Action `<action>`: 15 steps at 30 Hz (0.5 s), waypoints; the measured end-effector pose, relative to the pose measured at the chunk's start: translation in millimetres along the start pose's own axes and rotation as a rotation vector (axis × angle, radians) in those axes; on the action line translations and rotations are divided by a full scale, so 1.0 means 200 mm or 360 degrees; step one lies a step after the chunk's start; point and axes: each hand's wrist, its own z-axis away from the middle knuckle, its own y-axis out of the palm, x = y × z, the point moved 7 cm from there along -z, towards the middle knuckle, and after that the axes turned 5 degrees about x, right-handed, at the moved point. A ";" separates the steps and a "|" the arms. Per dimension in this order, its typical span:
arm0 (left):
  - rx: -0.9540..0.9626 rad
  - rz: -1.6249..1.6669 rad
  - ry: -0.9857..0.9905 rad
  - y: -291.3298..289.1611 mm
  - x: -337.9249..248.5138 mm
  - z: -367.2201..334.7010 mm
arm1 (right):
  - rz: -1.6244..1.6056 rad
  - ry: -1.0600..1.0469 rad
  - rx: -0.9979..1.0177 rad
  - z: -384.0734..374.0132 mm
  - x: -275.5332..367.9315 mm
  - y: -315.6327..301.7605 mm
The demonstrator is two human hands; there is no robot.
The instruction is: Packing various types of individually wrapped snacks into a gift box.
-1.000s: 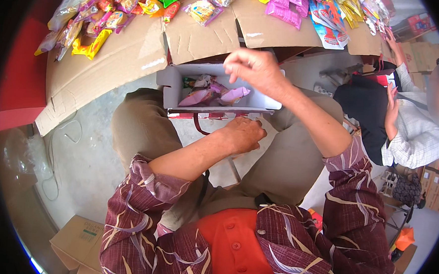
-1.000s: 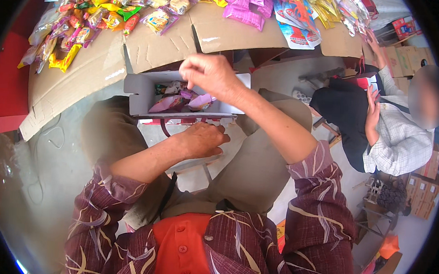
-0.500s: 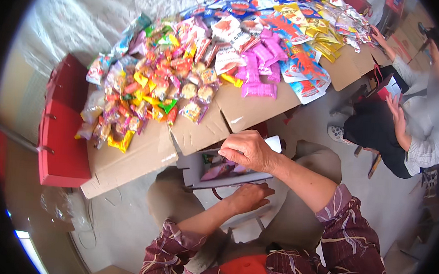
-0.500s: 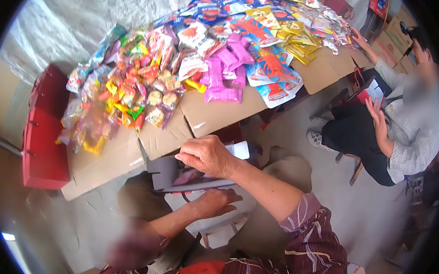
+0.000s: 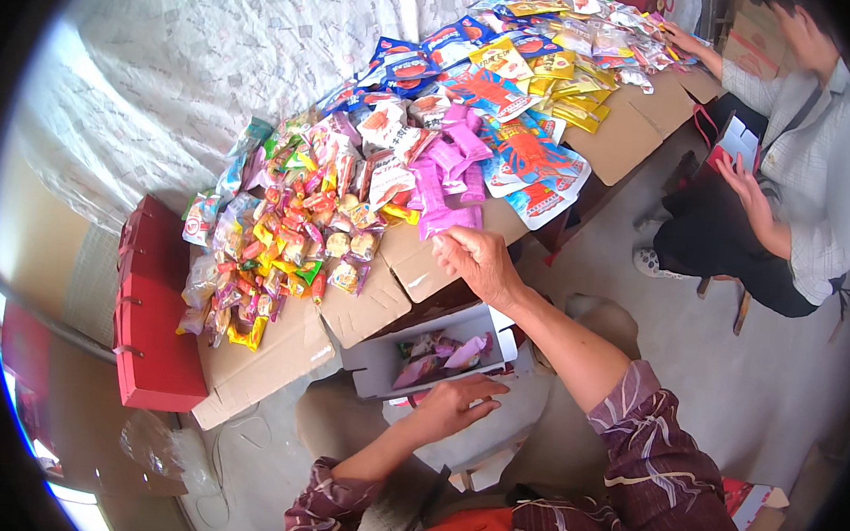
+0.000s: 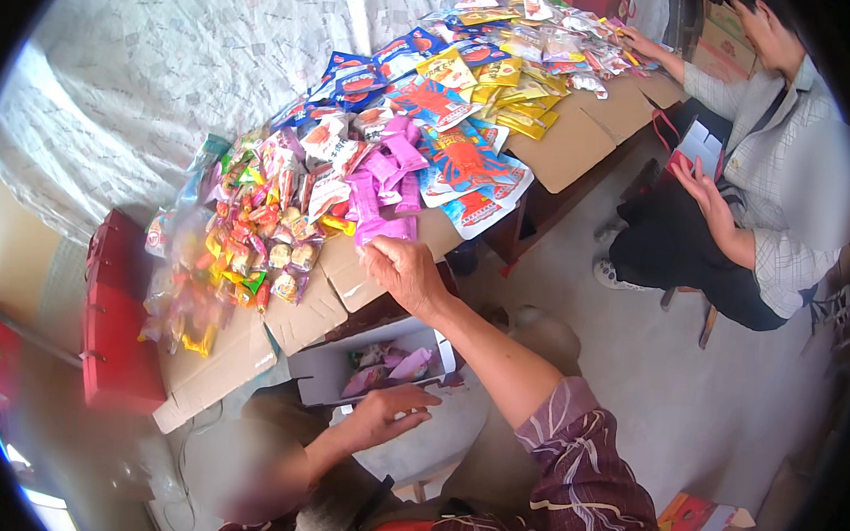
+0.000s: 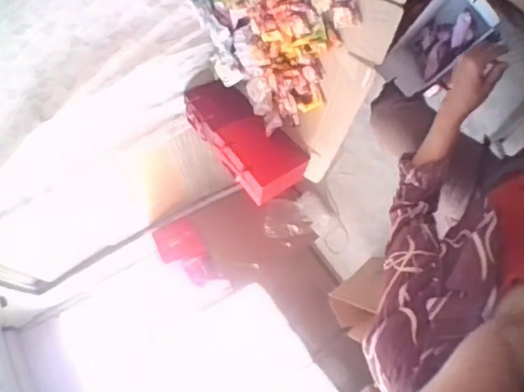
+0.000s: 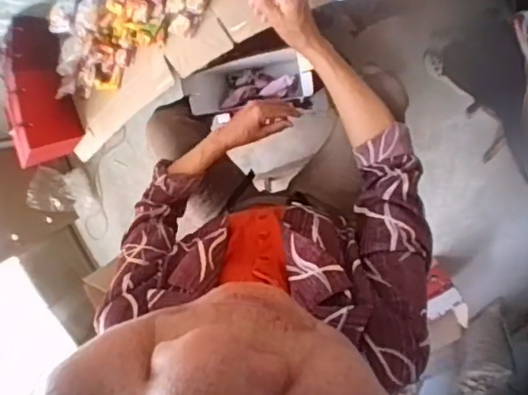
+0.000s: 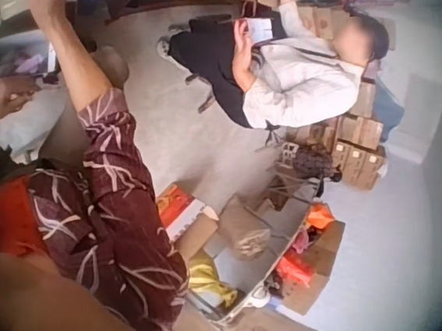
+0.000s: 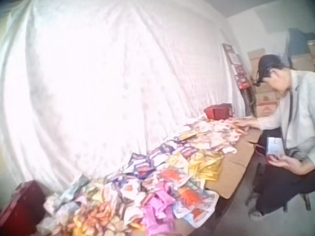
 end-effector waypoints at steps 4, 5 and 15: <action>-0.0222 -0.0059 0.0031 -0.46 -0.21 -0.10 | -0.0280 0.0290 -0.0122 0.00 -0.04 -0.08; -0.0372 0.0303 -0.0115 -0.60 -0.18 -0.12 | -0.0336 0.0337 -0.0185 0.00 -0.05 -0.10; -0.1256 0.1151 -0.0226 -2.12 0.37 -0.76 | -0.0282 0.0259 -0.0045 -0.11 -0.07 0.00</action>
